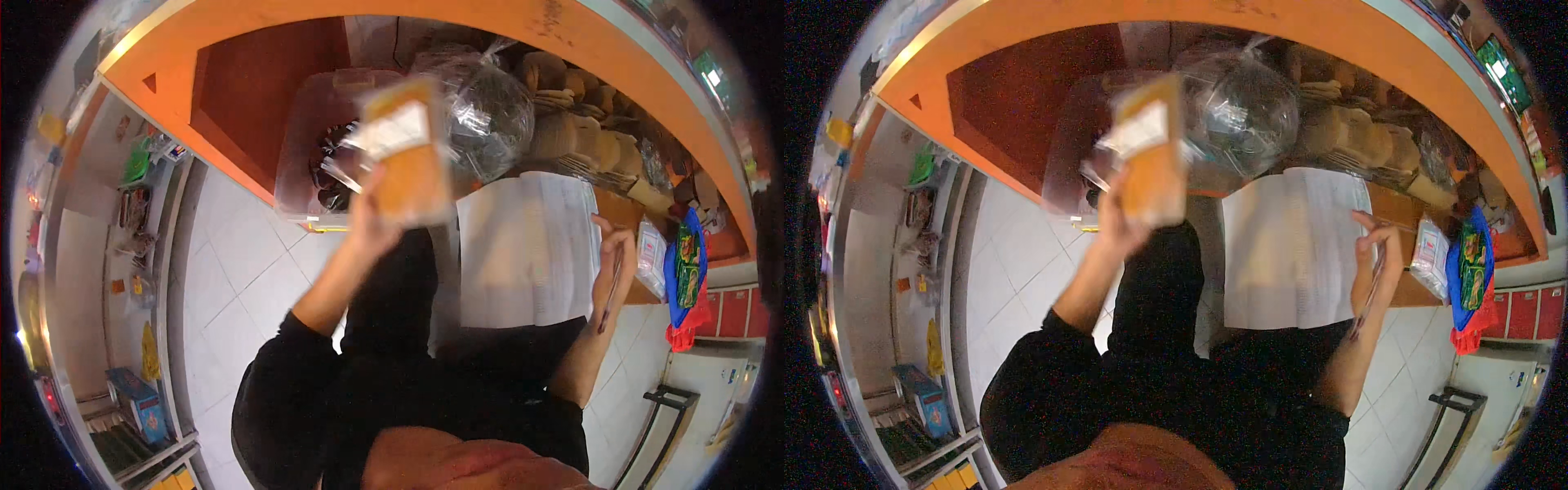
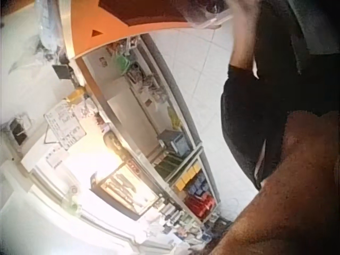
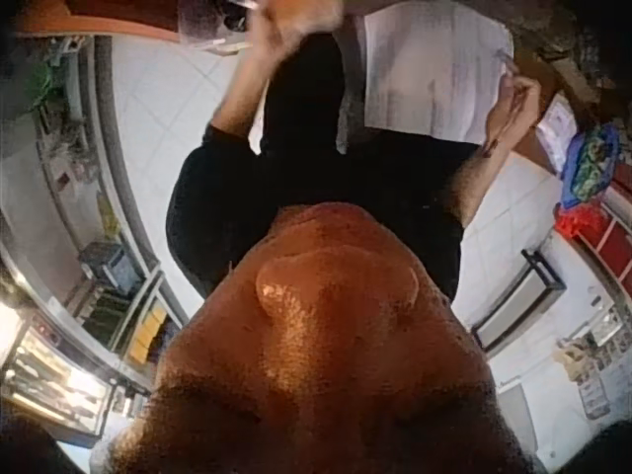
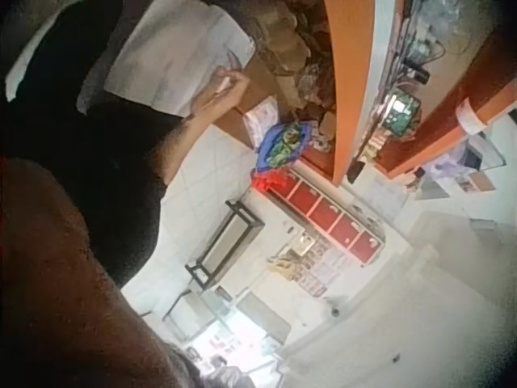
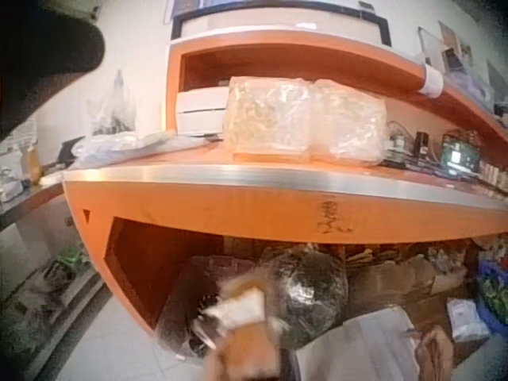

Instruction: The person records information from several plastic bags of ingredients into a logbook using a pen. The person handles bags of dark liquid, a bag of white powder, and a bag of meat, writing in the notebook after inspecting each item.

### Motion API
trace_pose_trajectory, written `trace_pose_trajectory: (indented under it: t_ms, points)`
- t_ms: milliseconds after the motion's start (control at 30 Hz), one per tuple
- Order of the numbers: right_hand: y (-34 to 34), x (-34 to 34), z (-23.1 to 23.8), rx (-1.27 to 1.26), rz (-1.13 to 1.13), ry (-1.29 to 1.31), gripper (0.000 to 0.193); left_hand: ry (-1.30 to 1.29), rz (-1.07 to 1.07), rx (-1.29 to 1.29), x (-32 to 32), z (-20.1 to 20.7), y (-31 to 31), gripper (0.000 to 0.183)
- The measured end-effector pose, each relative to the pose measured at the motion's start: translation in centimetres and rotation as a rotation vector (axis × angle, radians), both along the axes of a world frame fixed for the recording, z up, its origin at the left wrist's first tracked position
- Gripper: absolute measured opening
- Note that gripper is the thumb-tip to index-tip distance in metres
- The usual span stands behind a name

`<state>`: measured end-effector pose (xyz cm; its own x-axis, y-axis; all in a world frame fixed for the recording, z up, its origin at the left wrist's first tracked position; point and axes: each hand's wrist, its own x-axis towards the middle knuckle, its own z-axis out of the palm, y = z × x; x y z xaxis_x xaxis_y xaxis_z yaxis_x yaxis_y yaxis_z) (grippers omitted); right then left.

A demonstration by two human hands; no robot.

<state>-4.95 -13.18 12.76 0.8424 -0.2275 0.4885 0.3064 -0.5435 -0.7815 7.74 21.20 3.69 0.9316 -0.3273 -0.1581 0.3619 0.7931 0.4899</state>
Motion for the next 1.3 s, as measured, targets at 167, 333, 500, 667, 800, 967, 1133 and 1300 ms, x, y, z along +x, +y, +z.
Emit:
trace_pose_trajectory:
  t_ms: [167, 333, 500, 667, 800, 967, 1133, 1300]
  points:
    - [-8.5, -3.0, -3.5, -0.059, -0.416, 0.034, 0.02, 0.204, 0.18, 0.32, 9.8, -5.7, 6.0, 0.048]
    - [-16.6, -5.9, -7.5, -0.507, -0.769, 0.339, 0.041, -0.713, 0.533, 1.314, 0.7, -5.2, 1.9, 0.074]
    - [-26.1, -9.0, -11.7, -0.4, -0.995, 0.396, 0.066, -1.041, 0.593, 2.052, -2.2, -7.4, -1.2, 0.068]
    - [-29.5, -6.7, -13.0, -0.956, -1.221, 0.135, 0.071, -1.104, 0.578, 2.17, -0.8, -8.7, -2.4, 0.057]
    - [-30.0, -4.8, -13.8, -0.613, -1.189, 0.197, 0.065, -1.041, 0.649, 2.09, -0.5, -9.4, -2.9, 0.055]
    - [-22.0, -1.3, -11.5, -0.615, -1.079, 0.424, 0.062, -1.044, 0.71, 2.03, -0.8, -9.1, -3.3, 0.05]
    - [-18.1, -2.1, -8.7, -0.268, -0.927, 0.227, 0.062, -1.228, 0.662, 1.688, -0.6, -6.9, -6.4, 0.043]
    - [-27.2, -10.7, -13.8, -0.27, -1.515, 0.089, 0.055, -1.219, 0.519, 1.418, -1.0, -4.2, -9.7, 0.037]
